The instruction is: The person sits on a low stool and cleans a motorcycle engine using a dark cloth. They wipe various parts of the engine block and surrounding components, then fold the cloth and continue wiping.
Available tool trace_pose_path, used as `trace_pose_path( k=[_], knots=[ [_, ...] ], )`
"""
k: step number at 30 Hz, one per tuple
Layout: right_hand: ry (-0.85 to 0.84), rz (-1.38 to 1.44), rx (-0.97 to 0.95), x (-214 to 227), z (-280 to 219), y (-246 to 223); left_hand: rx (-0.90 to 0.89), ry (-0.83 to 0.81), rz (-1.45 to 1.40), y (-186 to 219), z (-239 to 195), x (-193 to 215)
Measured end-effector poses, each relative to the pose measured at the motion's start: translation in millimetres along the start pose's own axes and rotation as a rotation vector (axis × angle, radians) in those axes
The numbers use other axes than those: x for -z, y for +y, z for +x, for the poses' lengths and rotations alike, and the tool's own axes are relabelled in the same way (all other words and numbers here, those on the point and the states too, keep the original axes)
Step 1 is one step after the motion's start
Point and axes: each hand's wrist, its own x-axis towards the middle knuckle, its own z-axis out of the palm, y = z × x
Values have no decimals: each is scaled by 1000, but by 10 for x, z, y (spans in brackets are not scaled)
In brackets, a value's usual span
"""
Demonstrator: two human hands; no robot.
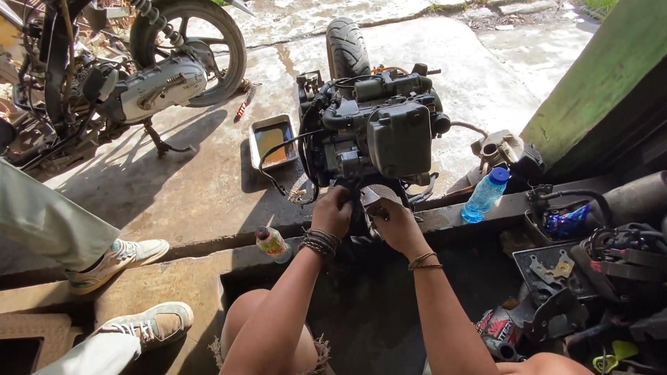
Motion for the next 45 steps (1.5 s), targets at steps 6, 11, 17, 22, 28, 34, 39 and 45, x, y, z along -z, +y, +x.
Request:
trace_pose_path(
  k=[6, 11, 17, 22, 28, 34, 39, 45],
  knots=[
    [224, 115, -58, -445, 115, 104, -412, 217, 541, -185, 33, -191],
    [323, 117, -89, -606, 231, 187, -426, 258, 649, -155, 58, -166],
    [294, 3, -31, -568, 455, 328, -82, 247, 431, -204, 228, -15],
    [294, -238, 79, -416, 609, 291, 182, -1, 420, 20, 471, 286],
    [241, -434, -15, -340, 764, 184, 282, -218, 584, -304, 737, 119],
    [28, -393, -133, -152, 715, -227, 248, -311, 560, 242, 515, 422],
    [-92, -411, -199, 26, 699, -503, 216, -268, 570, 294, 444, 411],
    [-72, -760, -46, 9, 898, 81, 175, -286, 644, 110, 497, 321]
  ],
)
